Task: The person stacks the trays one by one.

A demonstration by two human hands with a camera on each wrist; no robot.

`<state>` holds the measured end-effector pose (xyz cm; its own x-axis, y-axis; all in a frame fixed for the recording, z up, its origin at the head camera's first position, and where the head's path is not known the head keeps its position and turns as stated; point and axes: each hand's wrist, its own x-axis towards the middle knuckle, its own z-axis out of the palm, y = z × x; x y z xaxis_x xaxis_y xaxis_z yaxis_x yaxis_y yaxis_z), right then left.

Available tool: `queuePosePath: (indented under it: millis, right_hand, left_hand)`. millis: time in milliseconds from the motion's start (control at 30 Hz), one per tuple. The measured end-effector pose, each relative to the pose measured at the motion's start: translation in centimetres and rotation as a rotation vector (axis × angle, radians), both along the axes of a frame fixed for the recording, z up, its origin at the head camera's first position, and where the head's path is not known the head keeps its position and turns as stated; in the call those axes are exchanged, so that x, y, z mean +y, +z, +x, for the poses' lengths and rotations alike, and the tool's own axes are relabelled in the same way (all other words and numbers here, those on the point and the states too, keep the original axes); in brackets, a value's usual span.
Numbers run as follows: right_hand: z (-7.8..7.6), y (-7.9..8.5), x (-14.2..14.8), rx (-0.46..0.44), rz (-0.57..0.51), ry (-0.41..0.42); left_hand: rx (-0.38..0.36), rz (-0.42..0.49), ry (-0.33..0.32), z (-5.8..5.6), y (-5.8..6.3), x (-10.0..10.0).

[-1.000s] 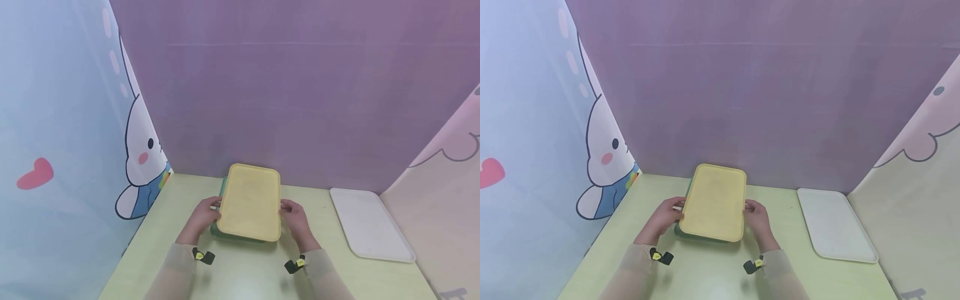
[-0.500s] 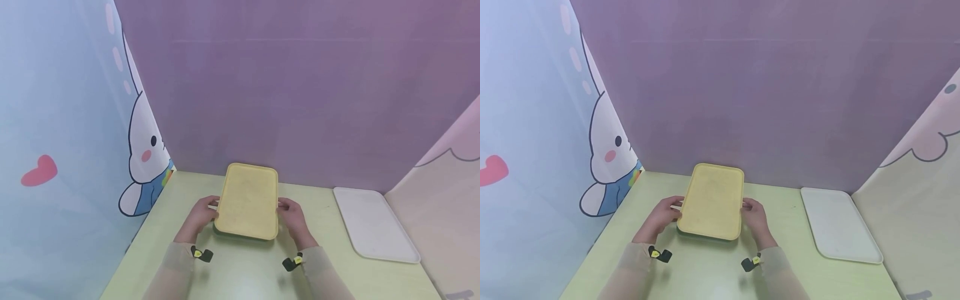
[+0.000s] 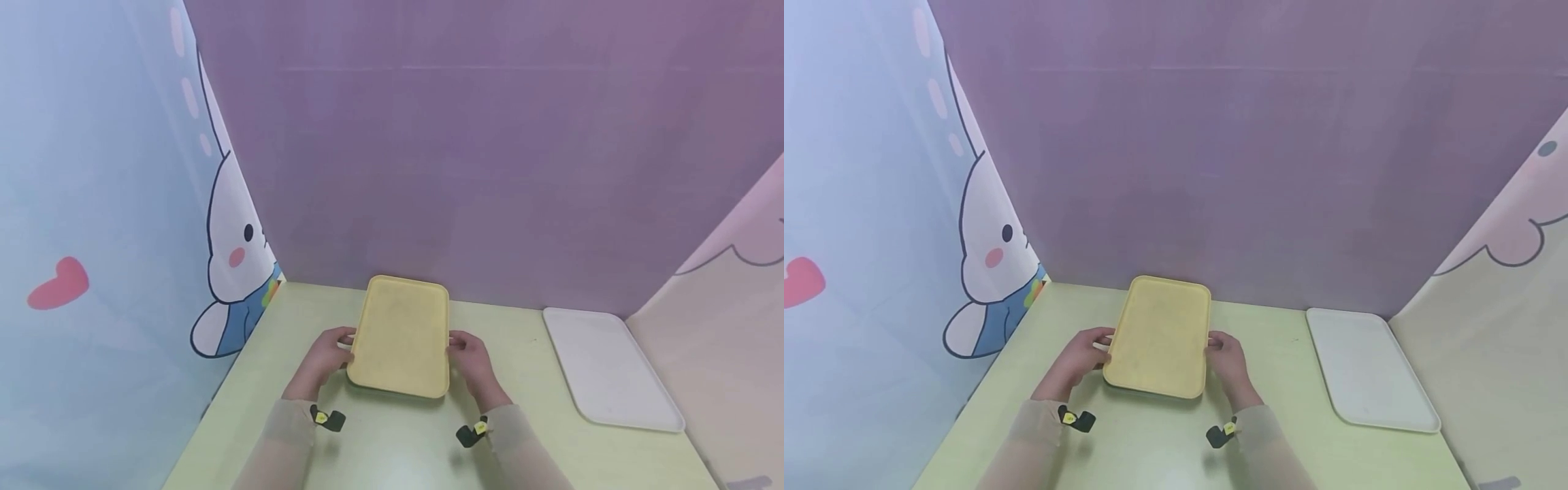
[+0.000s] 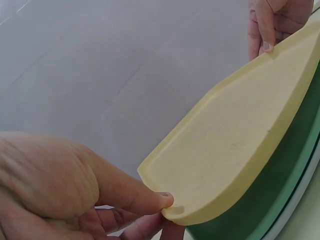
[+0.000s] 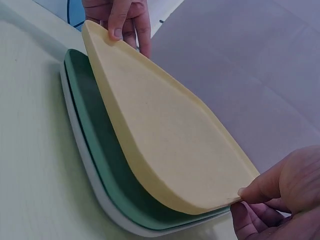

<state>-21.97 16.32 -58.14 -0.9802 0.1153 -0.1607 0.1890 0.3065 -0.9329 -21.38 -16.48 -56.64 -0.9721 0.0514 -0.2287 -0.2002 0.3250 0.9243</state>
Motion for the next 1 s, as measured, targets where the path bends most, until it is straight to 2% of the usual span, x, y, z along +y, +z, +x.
queuePosePath:
  millis: [233, 467, 1000]
  right_hand:
    - [-0.3, -0.9, -0.1, -0.005, 0.017, 0.000]
    - [-0.4, -1.3, -0.1, -0.016, 0.009, 0.006]
    - [-0.2, -1.8, -0.2, -0.075, 0.019, 0.021]
  left_hand:
    - [-0.018, -0.075, 0.014, -0.3, -0.6, 0.0]
    - [-0.056, -0.090, 0.019, -0.2, -1.5, 0.0]
    - [-0.029, -0.183, -0.004, -0.5, -1.8, 0.1]
